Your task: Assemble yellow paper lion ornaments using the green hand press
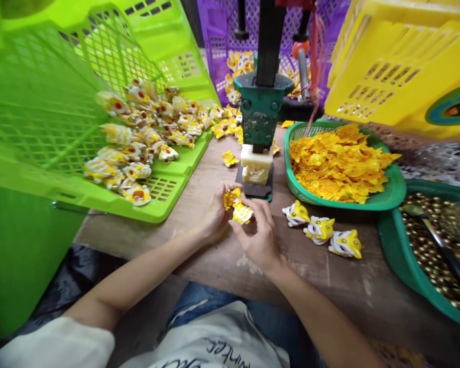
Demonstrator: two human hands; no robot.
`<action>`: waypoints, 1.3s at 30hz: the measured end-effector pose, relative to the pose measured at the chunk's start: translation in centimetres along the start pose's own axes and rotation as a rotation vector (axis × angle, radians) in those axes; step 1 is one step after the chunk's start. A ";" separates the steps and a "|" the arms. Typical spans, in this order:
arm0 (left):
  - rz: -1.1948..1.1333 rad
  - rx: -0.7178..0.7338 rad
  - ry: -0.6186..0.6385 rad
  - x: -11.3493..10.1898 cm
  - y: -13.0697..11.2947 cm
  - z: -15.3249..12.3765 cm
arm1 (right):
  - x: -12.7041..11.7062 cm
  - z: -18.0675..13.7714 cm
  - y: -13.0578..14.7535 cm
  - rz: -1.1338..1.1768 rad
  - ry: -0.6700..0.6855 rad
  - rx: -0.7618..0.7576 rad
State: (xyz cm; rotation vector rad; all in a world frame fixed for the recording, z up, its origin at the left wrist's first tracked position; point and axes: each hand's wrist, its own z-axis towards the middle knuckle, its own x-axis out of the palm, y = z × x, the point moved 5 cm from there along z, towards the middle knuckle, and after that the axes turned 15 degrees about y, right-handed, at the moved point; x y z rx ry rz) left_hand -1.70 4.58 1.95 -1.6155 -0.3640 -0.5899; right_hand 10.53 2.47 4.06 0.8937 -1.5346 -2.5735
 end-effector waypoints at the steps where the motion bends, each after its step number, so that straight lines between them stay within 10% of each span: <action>1: 0.012 -0.002 -0.004 -0.1 0.1 0.0 | -0.1 0.0 0.2 -0.024 -0.006 -0.008; 39: -0.064 -0.031 0.131 1.7 0.0 -0.9 | 0.9 -0.2 1.3 -0.140 -0.085 -0.119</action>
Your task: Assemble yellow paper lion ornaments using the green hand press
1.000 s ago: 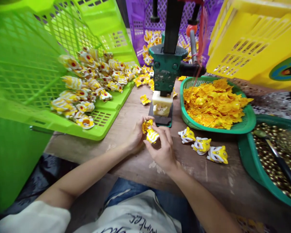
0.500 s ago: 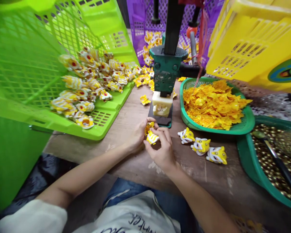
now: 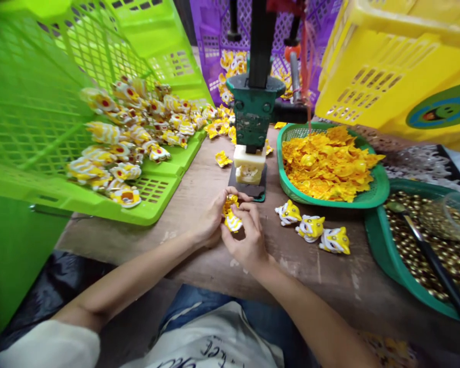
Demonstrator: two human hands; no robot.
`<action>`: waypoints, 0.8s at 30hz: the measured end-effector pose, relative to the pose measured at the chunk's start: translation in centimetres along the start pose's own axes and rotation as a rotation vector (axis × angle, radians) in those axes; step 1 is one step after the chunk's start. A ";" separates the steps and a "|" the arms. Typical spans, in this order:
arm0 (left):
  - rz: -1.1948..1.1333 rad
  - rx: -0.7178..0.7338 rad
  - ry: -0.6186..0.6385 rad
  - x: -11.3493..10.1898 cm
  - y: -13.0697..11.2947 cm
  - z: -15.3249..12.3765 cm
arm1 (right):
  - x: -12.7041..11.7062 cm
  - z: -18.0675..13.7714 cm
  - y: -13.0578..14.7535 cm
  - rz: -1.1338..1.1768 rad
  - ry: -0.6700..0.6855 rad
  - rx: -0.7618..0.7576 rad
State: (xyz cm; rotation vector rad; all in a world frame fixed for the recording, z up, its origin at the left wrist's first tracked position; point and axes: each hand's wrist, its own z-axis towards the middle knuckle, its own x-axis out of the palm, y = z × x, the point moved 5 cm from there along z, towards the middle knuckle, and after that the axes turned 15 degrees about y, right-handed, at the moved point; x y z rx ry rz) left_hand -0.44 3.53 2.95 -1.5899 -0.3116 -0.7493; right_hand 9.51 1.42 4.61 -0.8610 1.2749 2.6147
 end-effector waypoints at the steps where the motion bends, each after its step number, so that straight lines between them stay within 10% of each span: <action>1: -0.008 -0.001 -0.006 0.1 -0.1 -0.1 | 0.1 0.1 0.0 -0.010 0.000 0.006; 7: -0.075 -0.032 -0.074 -0.2 0.4 0.2 | -0.9 0.6 0.2 -0.200 0.120 0.042; 14: -0.101 -0.100 -0.025 -0.6 0.6 0.5 | -12.5 4.7 -6.0 -0.549 0.205 0.336; 19: -0.112 -0.159 -0.057 -0.8 0.3 0.1 | -15.6 7.6 -12.1 -0.611 0.527 0.698; 24: -0.146 -0.156 -0.103 -1.7 0.5 0.6 | -17.4 7.6 -10.4 -0.570 0.243 0.623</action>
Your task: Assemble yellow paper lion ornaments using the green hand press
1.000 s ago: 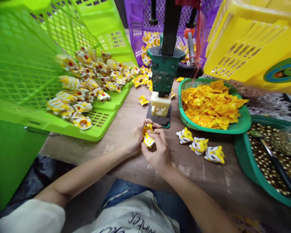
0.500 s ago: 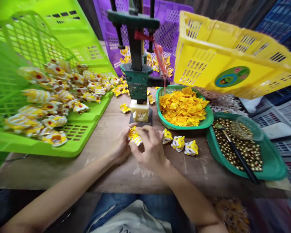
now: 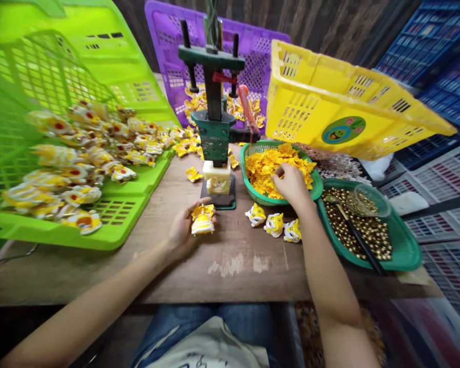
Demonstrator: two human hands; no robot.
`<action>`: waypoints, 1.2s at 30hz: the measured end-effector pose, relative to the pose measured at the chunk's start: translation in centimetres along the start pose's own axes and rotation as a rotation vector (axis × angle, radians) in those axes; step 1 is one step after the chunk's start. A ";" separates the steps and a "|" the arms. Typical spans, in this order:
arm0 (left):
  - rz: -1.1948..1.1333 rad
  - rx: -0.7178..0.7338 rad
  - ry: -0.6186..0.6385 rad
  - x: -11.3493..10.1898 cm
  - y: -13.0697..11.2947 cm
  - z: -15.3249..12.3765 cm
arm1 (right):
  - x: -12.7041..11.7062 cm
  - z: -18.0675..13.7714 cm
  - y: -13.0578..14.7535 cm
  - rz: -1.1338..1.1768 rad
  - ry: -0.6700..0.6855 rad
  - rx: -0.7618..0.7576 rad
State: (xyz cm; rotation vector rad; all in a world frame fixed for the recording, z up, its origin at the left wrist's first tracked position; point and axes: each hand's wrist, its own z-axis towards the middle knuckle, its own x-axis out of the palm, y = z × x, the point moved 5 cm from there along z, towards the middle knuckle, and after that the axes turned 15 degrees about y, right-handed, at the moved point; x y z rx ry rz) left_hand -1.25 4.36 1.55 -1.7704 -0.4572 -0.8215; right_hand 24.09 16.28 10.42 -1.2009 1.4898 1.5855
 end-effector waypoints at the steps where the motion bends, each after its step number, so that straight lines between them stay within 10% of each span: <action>1: -0.010 -0.004 0.003 -0.2 0.1 0.2 | -0.5 -1.3 0.6 0.090 -0.080 -0.042; 5: -0.024 -0.021 0.029 -0.8 0.4 0.8 | 0.5 -8.2 4.9 0.345 -0.166 -0.318; 15: 0.003 0.011 0.023 0.3 -0.2 0.3 | 12.6 -16.6 8.2 -0.280 -0.016 -0.437; 22: -0.046 -0.007 0.006 0.4 0.2 -0.1 | 11.9 -17.5 5.8 0.063 -0.098 -0.264; 36: -0.034 -0.077 0.049 -0.1 1.2 0.5 | 12.9 -15.1 7.8 -0.189 -0.039 -0.027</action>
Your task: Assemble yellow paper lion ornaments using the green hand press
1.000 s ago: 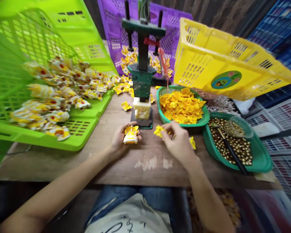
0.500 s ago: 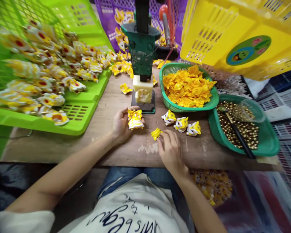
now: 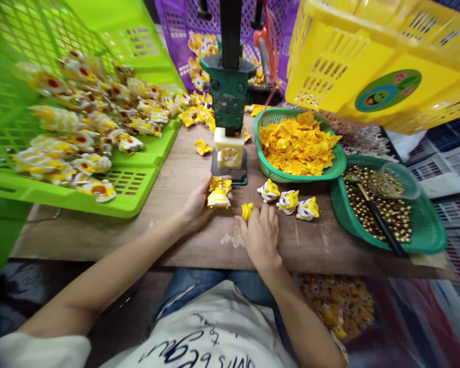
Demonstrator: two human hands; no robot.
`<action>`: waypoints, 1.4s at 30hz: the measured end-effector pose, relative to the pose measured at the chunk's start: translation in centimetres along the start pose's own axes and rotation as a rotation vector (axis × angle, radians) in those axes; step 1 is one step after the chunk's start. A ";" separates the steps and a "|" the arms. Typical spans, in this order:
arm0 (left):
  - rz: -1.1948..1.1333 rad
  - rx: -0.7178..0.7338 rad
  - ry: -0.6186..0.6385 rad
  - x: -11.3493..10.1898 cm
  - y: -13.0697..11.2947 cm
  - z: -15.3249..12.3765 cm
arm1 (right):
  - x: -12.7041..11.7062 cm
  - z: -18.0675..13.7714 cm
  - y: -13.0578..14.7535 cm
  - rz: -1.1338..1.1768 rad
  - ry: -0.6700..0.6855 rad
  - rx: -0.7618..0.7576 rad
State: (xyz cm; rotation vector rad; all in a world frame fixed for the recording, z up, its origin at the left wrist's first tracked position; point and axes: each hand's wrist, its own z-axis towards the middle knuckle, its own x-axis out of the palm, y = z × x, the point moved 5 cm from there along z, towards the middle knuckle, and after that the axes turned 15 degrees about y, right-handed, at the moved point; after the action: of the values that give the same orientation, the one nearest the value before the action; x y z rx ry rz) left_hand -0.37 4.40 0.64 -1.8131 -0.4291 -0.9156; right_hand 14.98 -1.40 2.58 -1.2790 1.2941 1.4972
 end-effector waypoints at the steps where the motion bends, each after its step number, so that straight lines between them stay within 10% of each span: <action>1: 0.021 0.006 0.003 0.0 0.0 0.0 | 0.3 0.2 0.1 -0.024 0.014 0.012; 12: 0.134 -0.061 -0.079 0.0 0.5 -0.4 | -0.9 2.2 -3.6 0.472 -0.002 0.046; 18: 0.100 -0.015 0.002 0.8 0.9 -0.8 | -4.6 3.2 1.1 0.551 -0.343 -0.378; 23: 0.183 0.127 0.009 0.7 0.3 -1.0 | -3.8 4.4 2.0 0.590 -0.158 -0.490; 32: 0.398 0.095 0.030 0.6 0.4 -1.3 | 0.1 6.7 0.5 1.275 0.305 -0.107; 42: 0.421 0.202 0.060 -0.1 0.6 -0.9 | -0.2 5.9 -0.2 1.422 0.204 -0.112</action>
State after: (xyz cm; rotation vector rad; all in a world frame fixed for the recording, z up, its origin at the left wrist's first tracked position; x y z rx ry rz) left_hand -0.40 3.36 0.42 -1.6026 -0.0893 -0.6081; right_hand 13.99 4.45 2.64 -0.4271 2.5177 2.3617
